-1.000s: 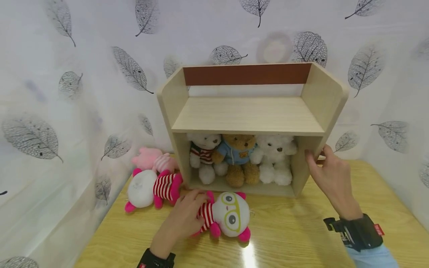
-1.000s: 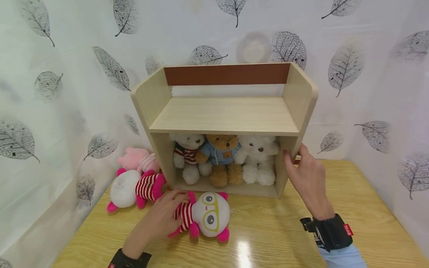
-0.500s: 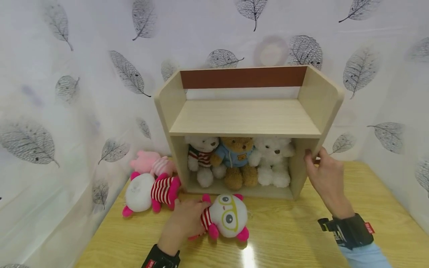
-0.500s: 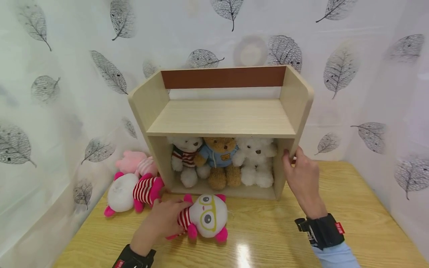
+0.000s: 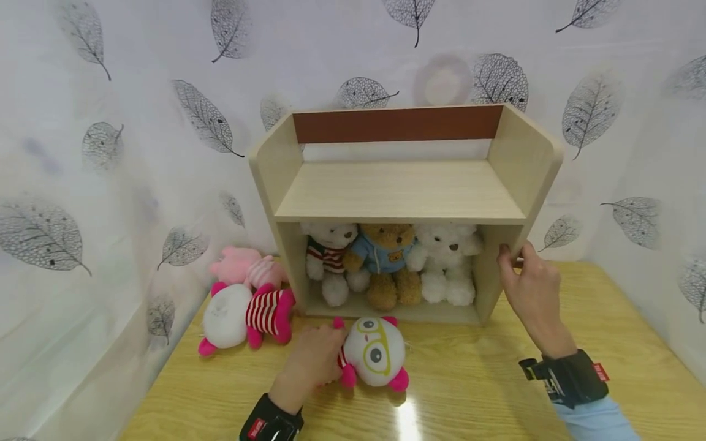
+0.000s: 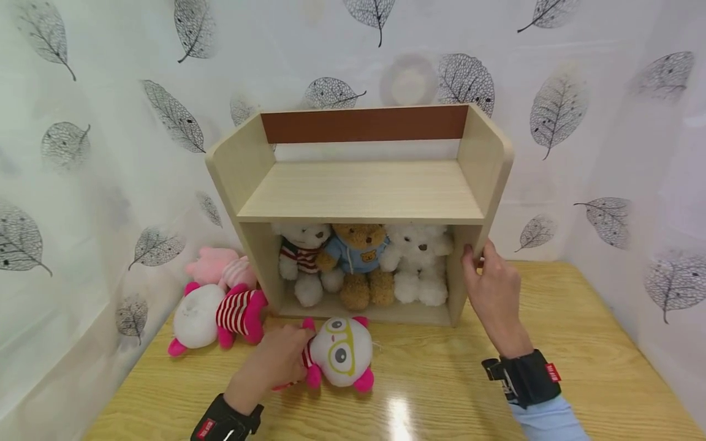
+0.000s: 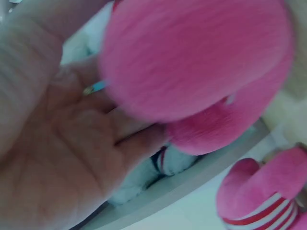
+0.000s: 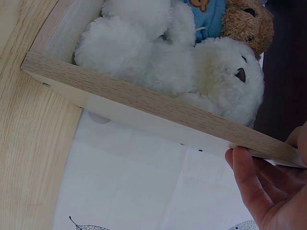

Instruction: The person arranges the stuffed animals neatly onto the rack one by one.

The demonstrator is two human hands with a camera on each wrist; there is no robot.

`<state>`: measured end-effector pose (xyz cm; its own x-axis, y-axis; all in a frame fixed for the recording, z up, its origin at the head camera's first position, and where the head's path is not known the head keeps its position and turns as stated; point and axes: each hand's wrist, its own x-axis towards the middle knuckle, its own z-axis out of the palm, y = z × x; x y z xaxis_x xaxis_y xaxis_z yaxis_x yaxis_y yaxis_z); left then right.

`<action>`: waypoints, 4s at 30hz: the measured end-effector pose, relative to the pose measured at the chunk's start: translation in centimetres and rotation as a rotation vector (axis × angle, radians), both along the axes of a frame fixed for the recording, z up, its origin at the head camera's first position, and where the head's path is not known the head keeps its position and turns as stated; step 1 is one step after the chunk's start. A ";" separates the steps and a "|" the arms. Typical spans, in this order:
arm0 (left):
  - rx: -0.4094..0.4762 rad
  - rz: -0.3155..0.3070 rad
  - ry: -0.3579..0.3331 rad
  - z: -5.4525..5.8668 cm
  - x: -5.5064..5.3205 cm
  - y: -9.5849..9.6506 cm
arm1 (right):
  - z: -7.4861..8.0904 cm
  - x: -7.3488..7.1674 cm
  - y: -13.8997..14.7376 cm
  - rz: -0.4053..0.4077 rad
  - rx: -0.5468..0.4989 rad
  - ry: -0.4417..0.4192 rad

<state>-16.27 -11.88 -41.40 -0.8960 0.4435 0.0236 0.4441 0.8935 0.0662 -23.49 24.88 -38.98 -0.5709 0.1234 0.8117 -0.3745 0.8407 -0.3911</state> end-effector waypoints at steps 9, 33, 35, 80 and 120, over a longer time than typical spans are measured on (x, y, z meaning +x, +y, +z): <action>0.071 0.002 -0.122 1.0 -0.3 0.1 | -0.1 0.0 0.1 0.001 -0.014 -0.011; 0.513 -0.289 0.080 1.5 -0.5 -0.7 | -0.2 0.4 0.1 0.023 0.013 -0.016; 0.550 -0.325 0.122 1.6 -0.5 -0.6 | -0.2 0.5 0.2 0.023 0.018 -0.015; 0.985 -0.011 -0.084 19.9 -8.4 8.9 | -0.7 0.4 0.7 0.081 0.083 0.029; 0.790 -0.096 0.053 19.5 -14.0 12.8 | -0.7 0.9 0.5 0.061 0.039 -0.019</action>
<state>-30.27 0.93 -21.90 -0.8437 0.3524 0.4049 0.5368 0.5487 0.6409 -22.63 25.36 -39.72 -0.5914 0.0564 0.8044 -0.4186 0.8311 -0.3661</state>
